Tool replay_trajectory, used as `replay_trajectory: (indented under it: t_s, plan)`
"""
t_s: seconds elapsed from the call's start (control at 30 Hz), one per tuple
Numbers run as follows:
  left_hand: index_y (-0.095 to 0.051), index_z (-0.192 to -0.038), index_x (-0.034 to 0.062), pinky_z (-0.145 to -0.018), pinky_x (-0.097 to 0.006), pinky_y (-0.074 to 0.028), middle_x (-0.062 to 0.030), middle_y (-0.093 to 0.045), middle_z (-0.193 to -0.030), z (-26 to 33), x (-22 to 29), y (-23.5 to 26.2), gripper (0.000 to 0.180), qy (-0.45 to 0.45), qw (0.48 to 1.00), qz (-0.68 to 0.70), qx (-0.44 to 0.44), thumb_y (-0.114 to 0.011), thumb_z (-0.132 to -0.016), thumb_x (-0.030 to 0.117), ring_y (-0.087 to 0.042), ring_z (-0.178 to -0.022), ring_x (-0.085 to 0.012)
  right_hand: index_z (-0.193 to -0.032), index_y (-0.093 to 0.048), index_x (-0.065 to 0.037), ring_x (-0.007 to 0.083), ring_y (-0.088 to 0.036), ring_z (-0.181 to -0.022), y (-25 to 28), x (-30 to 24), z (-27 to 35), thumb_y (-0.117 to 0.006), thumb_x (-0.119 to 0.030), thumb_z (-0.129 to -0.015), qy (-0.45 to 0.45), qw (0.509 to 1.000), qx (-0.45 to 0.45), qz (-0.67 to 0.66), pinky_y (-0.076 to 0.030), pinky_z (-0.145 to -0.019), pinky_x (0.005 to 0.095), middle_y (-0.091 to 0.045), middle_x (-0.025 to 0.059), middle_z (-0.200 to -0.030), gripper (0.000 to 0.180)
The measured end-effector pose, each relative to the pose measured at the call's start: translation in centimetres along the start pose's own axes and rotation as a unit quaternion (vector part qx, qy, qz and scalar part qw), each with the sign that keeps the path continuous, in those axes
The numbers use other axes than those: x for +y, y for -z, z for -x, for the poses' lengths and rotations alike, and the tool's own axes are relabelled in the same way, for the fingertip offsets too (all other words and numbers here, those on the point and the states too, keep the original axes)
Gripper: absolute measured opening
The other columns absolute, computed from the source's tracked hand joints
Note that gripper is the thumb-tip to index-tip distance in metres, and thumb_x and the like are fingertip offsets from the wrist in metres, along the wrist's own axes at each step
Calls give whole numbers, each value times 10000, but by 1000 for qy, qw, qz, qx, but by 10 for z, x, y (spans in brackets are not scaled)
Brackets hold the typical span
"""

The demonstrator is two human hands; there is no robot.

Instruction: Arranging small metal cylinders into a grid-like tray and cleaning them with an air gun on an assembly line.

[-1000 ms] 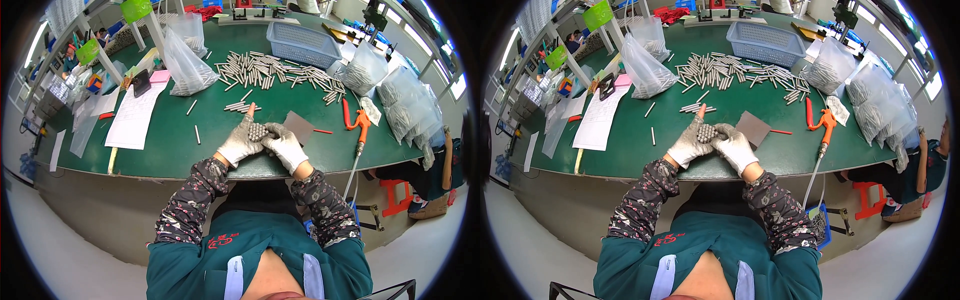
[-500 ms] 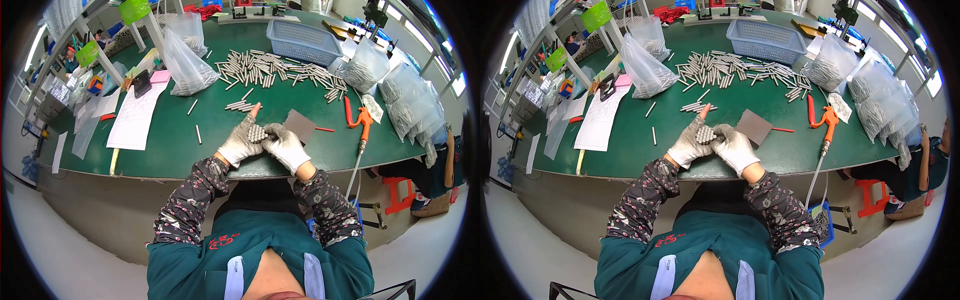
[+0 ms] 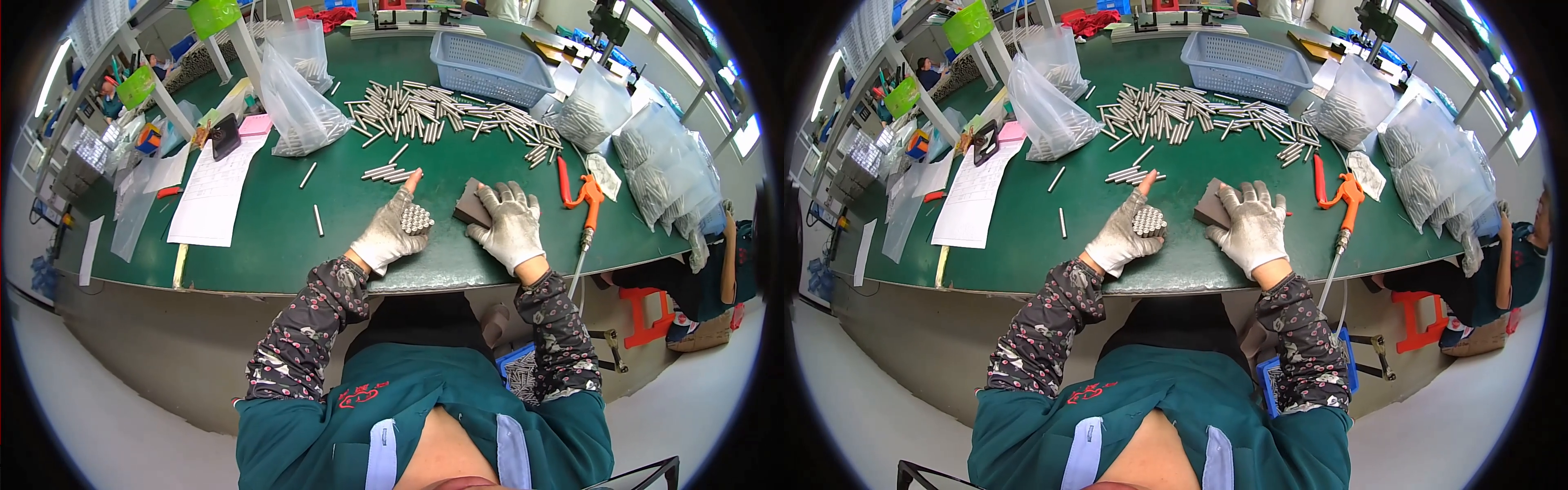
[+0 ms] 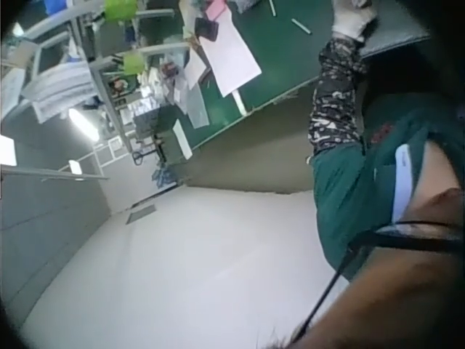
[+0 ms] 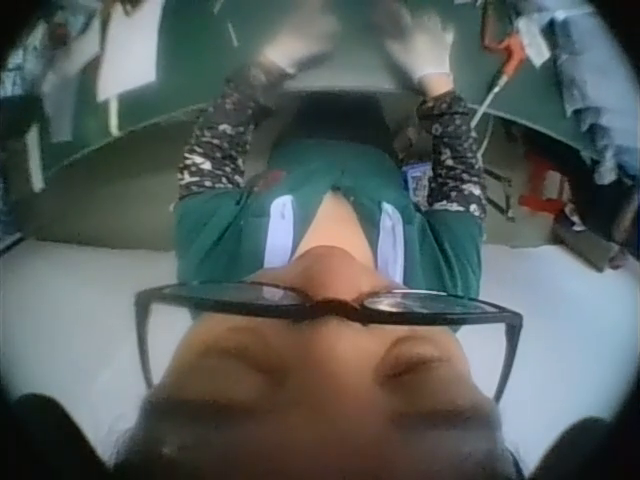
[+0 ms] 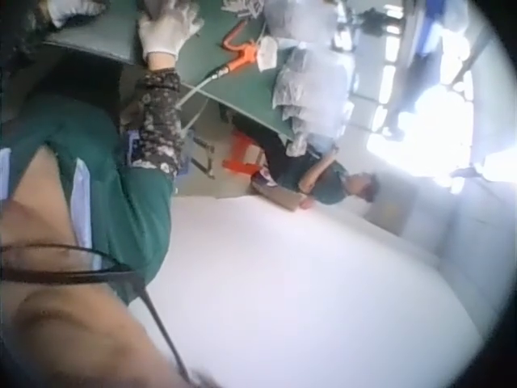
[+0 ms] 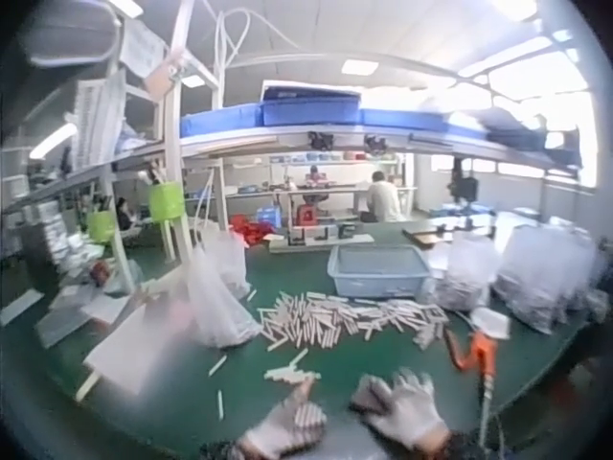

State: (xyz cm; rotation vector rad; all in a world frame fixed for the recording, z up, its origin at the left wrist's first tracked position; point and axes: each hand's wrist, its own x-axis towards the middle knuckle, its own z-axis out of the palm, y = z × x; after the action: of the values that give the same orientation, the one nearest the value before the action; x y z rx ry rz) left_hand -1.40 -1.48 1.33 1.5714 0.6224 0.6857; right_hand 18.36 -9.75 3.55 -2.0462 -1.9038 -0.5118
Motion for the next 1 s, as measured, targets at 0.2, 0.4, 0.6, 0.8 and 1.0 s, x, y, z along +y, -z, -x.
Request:
replay_trajectory:
  t_s: [0.2,0.4,0.6,0.8,1.0]
  plan:
    - [-144,-1431,198,-697,-193,-418,24,-503,-767,-2,-11,2,982,-76,996,-53,16,-636,-627,-77,-473,-690,-65,-1092,-596,-82,359,-515,-1005,40,-30,-7,-717,-335,-608,85,962,55,-253,-413,-867,433,-554,206,-1041,560]
    - [-111,-1432,151,-712,-211,-434,-1,-543,-747,-5,-6,0,980,-29,999,-28,-9,-651,-632,-18,-506,-682,-96,-964,-623,-110,304,-530,-851,39,-14,-29,-648,-311,-656,-19,996,59,-58,-426,-719,426,-551,153,-894,368]
    - [-163,-1428,209,-842,-232,-422,-21,-538,-1051,2,7,-3,1019,53,998,-22,-1,-667,-606,-120,-508,-935,-109,-999,-615,-110,311,-530,-898,35,-29,-15,-644,-342,-679,40,991,57,-111,-423,-744,433,-559,160,-968,397]
    - [-140,-1431,189,-691,-210,-433,6,-542,-735,-6,-17,2,967,-98,991,-85,13,-647,-632,-13,-500,-666,-82,-1114,-589,-106,353,-499,-978,35,-33,-3,-688,-342,-638,143,963,4,-227,-395,-857,439,-535,192,-1072,541]
    - [-155,-1431,195,-697,-186,-413,46,-469,-760,-1,2,-3,980,-1,1000,-17,-6,-621,-629,-120,-451,-684,-52,-1057,-598,-143,309,-525,-949,11,9,-7,-674,-323,-645,-71,996,52,-31,-428,-793,422,-546,159,-1055,456]
